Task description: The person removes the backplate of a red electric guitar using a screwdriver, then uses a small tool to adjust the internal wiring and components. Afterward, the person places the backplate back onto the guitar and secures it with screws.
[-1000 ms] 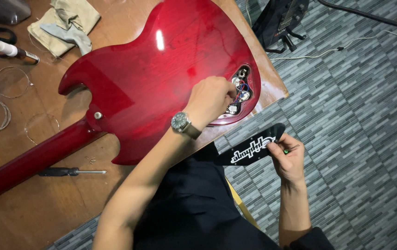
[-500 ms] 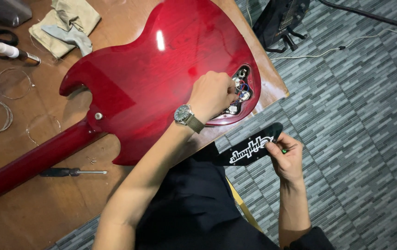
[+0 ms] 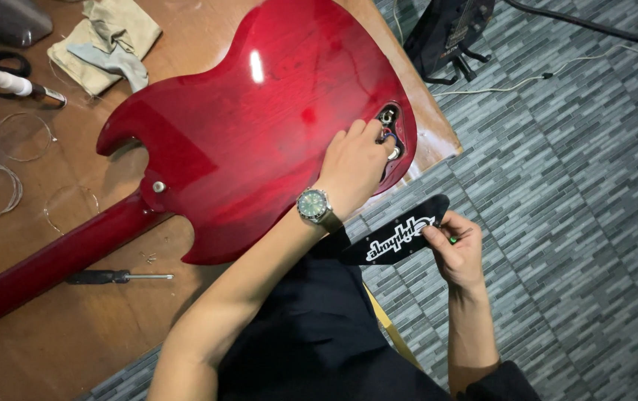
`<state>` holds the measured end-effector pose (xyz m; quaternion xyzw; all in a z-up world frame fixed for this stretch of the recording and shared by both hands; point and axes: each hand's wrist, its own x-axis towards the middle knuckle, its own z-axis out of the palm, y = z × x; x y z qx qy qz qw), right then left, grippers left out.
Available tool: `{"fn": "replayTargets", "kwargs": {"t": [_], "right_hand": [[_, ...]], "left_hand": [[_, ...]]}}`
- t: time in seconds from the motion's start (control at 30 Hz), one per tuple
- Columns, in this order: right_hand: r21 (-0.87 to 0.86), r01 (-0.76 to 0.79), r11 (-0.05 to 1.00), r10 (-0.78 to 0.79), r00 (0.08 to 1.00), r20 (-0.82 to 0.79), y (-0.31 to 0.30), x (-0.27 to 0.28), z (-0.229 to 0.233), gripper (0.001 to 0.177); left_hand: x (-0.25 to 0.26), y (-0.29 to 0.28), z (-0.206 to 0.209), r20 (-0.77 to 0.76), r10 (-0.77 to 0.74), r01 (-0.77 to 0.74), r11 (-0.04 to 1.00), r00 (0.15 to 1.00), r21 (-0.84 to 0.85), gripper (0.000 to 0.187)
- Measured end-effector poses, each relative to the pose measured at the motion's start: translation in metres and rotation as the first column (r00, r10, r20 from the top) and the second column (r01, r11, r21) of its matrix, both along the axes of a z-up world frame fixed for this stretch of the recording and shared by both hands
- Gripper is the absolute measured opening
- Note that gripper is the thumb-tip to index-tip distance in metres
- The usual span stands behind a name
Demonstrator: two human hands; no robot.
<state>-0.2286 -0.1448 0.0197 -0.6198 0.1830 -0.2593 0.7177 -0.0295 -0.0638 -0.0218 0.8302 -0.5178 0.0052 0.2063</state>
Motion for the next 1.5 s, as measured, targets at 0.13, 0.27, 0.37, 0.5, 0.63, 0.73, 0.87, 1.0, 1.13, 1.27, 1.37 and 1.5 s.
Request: {"fn": "replayTargets", "kwargs": {"t": [0.13,0.27,0.37,0.5,0.63,0.73,0.87,1.0,1.13,1.27,1.37,1.5], "right_hand": [[-0.002,0.0,1.0,0.0,1.0,-0.006,0.0,-0.002,0.001,0.003],[0.016,0.001,1.0,-0.001,1.0,0.0,0.001,-0.001,0.003,0.003],[0.017,0.0,1.0,0.0,1.0,-0.003,0.001,0.0,0.006,0.004],[0.033,0.015,0.999,-0.015,1.0,0.003,0.001,-0.001,0.002,0.004],[0.0,0.042,0.999,-0.042,0.999,-0.024,-0.003,-0.001,0.001,0.005],[-0.068,0.121,0.99,-0.124,0.991,-0.047,-0.009,0.018,0.017,0.011],[-0.131,0.133,0.982,-0.146,0.985,-0.092,-0.046,0.054,0.017,0.029],[-0.079,0.016,0.997,-0.031,0.982,-0.184,-0.077,0.085,-0.033,0.033],[-0.172,-0.024,0.985,-0.018,0.97,-0.241,-0.069,0.097,-0.031,0.033],[-0.564,-0.041,0.825,-0.183,0.924,-0.335,-0.042,0.102,0.004,0.035],[-0.806,-0.072,0.587,-0.315,0.897,-0.31,-0.04,0.102,0.005,0.037],[-0.898,-0.078,0.433,-0.35,0.903,-0.248,-0.033,0.104,-0.011,0.032]], "left_hand": [[-0.005,-0.003,-0.008,-0.008,-0.024,0.024,0.999,1.0,-0.028,0.03],[-0.004,-0.003,-0.013,-0.016,-0.027,0.027,0.999,0.999,-0.026,0.041],[-0.004,-0.003,-0.011,0.017,-0.032,0.032,0.999,0.999,-0.005,0.046],[-0.005,-0.011,-0.007,0.116,0.017,-0.018,1.0,0.993,0.005,0.028],[0.002,-0.021,-0.004,0.116,0.037,-0.046,0.996,0.993,0.08,0.027],[0.018,-0.016,-0.001,-0.021,-0.022,0.026,0.977,1.0,0.212,0.035],[0.045,0.024,0.041,-0.404,-0.175,0.09,0.971,0.898,-0.222,0.03],[0.042,0.082,0.06,-0.459,-0.039,-0.165,0.903,0.888,-0.396,0.03],[0.002,0.108,0.018,-0.325,-0.013,-0.125,0.909,0.945,-0.399,0.038],[-0.031,0.106,0.019,-0.044,0.132,-0.138,0.907,0.99,-0.399,0.037],[-0.039,0.103,0.018,0.051,0.185,-0.142,0.88,0.981,-0.453,0.03],[-0.047,0.105,0.02,0.069,0.207,-0.155,0.878,0.976,-0.454,0.025]]}}
